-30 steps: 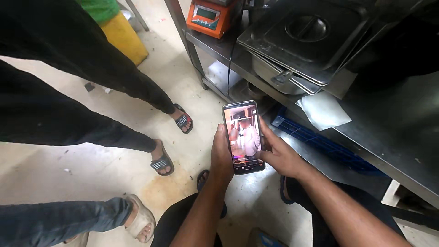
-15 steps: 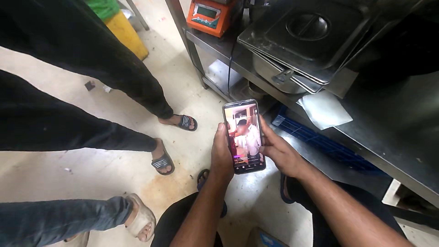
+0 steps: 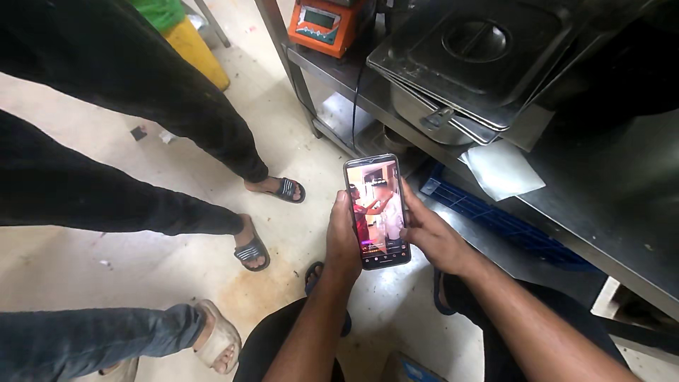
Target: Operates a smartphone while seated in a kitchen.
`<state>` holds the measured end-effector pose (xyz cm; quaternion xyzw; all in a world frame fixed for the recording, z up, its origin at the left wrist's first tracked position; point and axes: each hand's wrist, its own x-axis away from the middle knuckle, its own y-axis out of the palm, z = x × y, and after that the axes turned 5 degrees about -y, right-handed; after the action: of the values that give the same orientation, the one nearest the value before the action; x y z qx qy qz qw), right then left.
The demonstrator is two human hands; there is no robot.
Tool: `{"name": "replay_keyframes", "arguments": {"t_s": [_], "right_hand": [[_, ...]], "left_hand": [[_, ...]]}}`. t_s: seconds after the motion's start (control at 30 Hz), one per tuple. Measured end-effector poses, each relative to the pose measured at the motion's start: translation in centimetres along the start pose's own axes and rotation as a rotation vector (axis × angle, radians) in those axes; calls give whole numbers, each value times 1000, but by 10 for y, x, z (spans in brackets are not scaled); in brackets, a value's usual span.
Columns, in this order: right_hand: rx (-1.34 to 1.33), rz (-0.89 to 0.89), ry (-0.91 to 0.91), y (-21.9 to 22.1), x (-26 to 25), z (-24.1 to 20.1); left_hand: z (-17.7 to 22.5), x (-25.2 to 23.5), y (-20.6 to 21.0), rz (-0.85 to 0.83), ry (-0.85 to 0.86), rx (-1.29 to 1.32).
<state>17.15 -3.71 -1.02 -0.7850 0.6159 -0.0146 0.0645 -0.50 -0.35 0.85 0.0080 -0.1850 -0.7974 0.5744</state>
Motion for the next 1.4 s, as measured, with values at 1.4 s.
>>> {"name": "replay_keyframes", "arguments": {"t_s": [1.4], "right_hand": [[34,10,35,1,0,-7]], "left_hand": [[-4,-1,-4,-19,-19,21]]}}
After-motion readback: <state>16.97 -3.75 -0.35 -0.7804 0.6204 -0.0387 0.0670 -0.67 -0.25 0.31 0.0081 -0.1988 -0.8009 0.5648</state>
